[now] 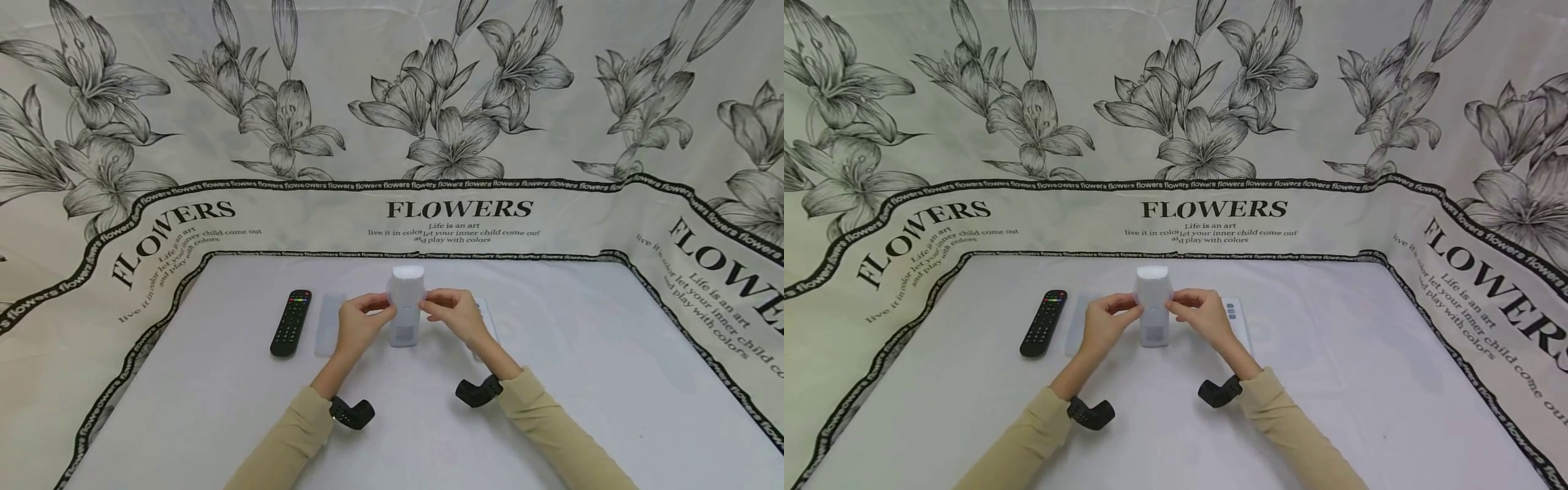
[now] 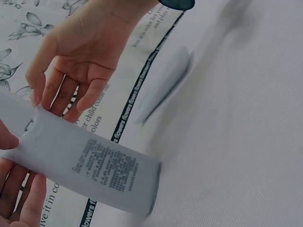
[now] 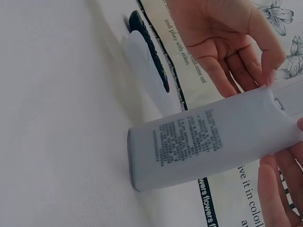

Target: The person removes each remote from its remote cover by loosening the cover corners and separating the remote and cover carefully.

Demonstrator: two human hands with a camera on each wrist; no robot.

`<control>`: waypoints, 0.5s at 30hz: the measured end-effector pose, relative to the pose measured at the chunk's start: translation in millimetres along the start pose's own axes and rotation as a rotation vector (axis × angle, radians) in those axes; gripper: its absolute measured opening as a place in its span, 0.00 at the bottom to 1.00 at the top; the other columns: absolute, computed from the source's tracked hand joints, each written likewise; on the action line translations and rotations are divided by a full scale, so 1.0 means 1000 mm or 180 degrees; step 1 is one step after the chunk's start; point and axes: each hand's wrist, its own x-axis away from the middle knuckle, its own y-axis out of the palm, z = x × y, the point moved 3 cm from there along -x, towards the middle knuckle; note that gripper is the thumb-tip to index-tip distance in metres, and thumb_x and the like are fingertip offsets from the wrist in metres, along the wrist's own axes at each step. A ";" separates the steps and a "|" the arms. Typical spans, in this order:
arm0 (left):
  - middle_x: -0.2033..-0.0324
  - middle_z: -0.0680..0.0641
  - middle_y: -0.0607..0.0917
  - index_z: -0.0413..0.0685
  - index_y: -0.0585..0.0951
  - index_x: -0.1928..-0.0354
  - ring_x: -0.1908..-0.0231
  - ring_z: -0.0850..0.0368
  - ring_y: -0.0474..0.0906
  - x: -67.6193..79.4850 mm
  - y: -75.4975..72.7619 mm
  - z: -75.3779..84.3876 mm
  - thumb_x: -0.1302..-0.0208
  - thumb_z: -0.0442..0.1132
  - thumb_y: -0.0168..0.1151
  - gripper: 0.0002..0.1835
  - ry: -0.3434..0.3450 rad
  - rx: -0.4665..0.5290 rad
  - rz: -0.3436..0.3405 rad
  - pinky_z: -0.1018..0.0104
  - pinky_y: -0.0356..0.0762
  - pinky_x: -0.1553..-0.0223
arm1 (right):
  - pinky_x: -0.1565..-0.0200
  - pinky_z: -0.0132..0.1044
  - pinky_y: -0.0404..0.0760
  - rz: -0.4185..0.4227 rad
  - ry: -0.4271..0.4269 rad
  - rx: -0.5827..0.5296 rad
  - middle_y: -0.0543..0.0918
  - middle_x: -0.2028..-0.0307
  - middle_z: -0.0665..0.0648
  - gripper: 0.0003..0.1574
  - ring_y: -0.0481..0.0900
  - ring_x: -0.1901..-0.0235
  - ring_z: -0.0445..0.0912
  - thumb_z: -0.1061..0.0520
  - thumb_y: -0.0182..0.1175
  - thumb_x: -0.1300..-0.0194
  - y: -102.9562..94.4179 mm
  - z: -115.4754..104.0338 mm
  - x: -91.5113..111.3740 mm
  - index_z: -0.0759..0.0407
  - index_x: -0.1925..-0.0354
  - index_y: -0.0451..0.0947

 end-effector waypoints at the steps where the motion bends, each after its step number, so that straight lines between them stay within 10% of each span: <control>1: 0.63 0.39 0.88 0.36 0.86 0.63 0.60 0.50 0.85 0.000 0.000 0.000 0.48 0.31 0.68 0.09 -0.0008 -0.0003 0.0020 0.67 0.83 0.62 | 0.63 0.34 0.84 0.0020 0.0018 -0.0007 0.84 0.54 0.70 0.19 0.82 0.65 0.32 0.60 0.62 0.37 0.000 0.000 0.000 0.75 0.54 0.79; 15: 0.64 0.39 0.88 0.37 0.87 0.63 0.60 0.48 0.85 0.001 -0.001 0.001 0.49 0.31 0.70 0.10 -0.0214 0.0068 0.0074 0.74 0.75 0.67 | 0.60 0.39 0.85 -0.0035 0.0253 -0.0071 0.85 0.55 0.64 0.19 0.83 0.62 0.38 0.61 0.61 0.38 -0.003 -0.010 0.001 0.77 0.54 0.79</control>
